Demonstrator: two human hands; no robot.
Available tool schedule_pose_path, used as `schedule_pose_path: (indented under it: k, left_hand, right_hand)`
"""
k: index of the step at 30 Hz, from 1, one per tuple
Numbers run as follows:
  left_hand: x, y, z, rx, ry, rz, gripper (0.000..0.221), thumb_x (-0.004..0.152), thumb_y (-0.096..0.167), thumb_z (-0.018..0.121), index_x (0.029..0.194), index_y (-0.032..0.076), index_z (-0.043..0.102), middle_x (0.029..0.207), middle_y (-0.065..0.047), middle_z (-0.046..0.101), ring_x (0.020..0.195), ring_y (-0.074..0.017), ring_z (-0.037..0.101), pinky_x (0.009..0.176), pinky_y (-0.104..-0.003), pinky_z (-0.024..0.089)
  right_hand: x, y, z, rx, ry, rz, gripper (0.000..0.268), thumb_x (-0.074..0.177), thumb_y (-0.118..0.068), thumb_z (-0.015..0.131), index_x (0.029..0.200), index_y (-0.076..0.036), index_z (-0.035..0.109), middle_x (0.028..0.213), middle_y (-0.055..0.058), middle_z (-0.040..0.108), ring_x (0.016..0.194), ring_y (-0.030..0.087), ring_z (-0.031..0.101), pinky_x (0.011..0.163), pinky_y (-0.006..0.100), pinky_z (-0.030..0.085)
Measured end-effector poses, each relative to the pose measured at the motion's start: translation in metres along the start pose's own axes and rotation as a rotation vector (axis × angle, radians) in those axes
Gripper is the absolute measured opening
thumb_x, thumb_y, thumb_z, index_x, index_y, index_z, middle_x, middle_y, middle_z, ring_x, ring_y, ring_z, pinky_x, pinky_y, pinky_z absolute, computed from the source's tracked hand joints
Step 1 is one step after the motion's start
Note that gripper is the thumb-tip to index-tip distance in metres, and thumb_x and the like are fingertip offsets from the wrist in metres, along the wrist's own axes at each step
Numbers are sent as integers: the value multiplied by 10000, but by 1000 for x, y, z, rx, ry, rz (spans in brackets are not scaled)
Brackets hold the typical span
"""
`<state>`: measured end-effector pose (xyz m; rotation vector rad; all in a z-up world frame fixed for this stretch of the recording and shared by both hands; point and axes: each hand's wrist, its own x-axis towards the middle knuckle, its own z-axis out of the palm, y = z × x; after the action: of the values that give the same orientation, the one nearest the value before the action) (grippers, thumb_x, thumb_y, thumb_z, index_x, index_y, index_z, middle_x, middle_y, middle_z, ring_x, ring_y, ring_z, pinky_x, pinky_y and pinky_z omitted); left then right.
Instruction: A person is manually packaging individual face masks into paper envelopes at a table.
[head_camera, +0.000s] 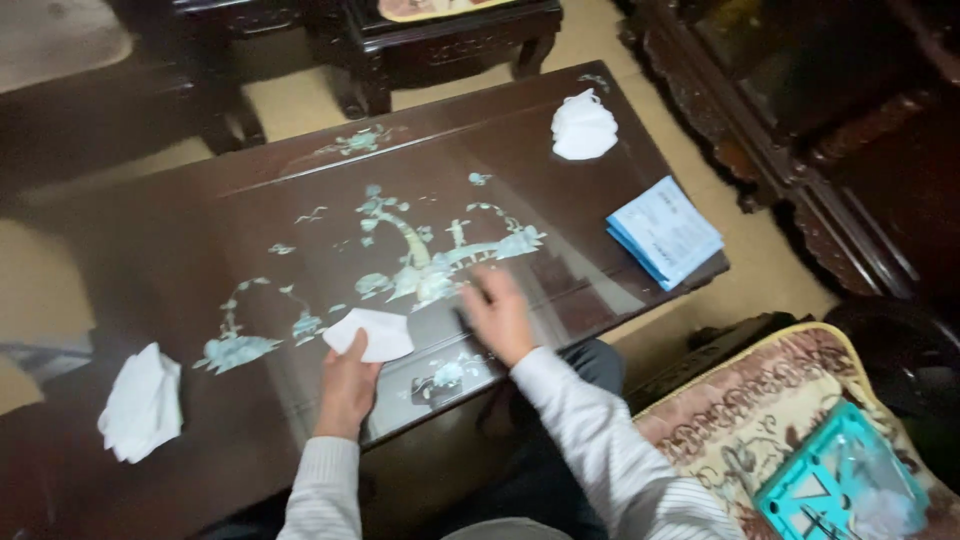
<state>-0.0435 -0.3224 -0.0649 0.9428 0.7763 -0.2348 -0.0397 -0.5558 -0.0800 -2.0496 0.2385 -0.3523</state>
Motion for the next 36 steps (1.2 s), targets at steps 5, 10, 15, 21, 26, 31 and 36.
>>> schedule_pose_path:
  k: [5,10,15,21,26,31,36]
  left_hand:
    - [-28,18,7,94,-17,-37,465,1027,131,612,1458,24,475,1464,-227,528,1362,-351,516,1144,-479,460]
    - [-27,17,7,63,-16,-31,480,1009,141,645,1449,26,492,1441,-205,552,1335,-330,539,1114,-472,486]
    - [-8,4,2,46,17,-26,475,1007,126,652,1443,22,494,1424,-231,554,1324,-349,546,1103,-503,497]
    - [8,-9,-11,94,-12,0,591,982,157,709,1464,-71,453,1409,-286,544,1312,-384,551,1045,-503,533]
    - [-4,-2,-5,139,-65,-21,589,955,169,744,1438,-59,497,1374,-273,589,1253,-391,604,977,-513,578]
    - [1,-4,-10,161,-83,-17,574,953,173,752,1418,-67,516,1328,-272,620,1214,-374,631,953,-500,601]
    - [-2,-1,-9,190,-87,-31,554,957,177,746,1407,-60,527,1325,-266,625,1217,-374,631,956,-485,607]
  right_hand:
    - [41,108,-159,-743,422,-227,372,964,-217,759,1257,6,710,1223,241,703,1186,402,656,1048,488,502]
    - [55,183,-240,-1005,283,-101,359,932,-298,752,1197,-58,734,1205,121,699,1132,318,690,1019,424,526]
    - [68,236,-261,-1136,265,-28,157,974,-366,681,1013,-236,760,950,5,722,920,259,740,855,437,598]
    - [66,86,-200,-898,425,-605,94,937,-131,776,877,-90,717,1107,88,773,956,283,762,846,349,583]
    - [24,-6,-84,-780,267,-604,65,834,-168,729,779,-160,695,990,36,779,832,256,761,680,378,580]
    - [16,21,-11,-658,101,-522,227,922,-367,701,837,-158,720,1037,4,775,898,232,757,742,336,589]
    - [23,42,8,-509,-97,-482,287,931,-291,716,1104,-62,710,1202,119,710,1159,320,686,1004,417,537]
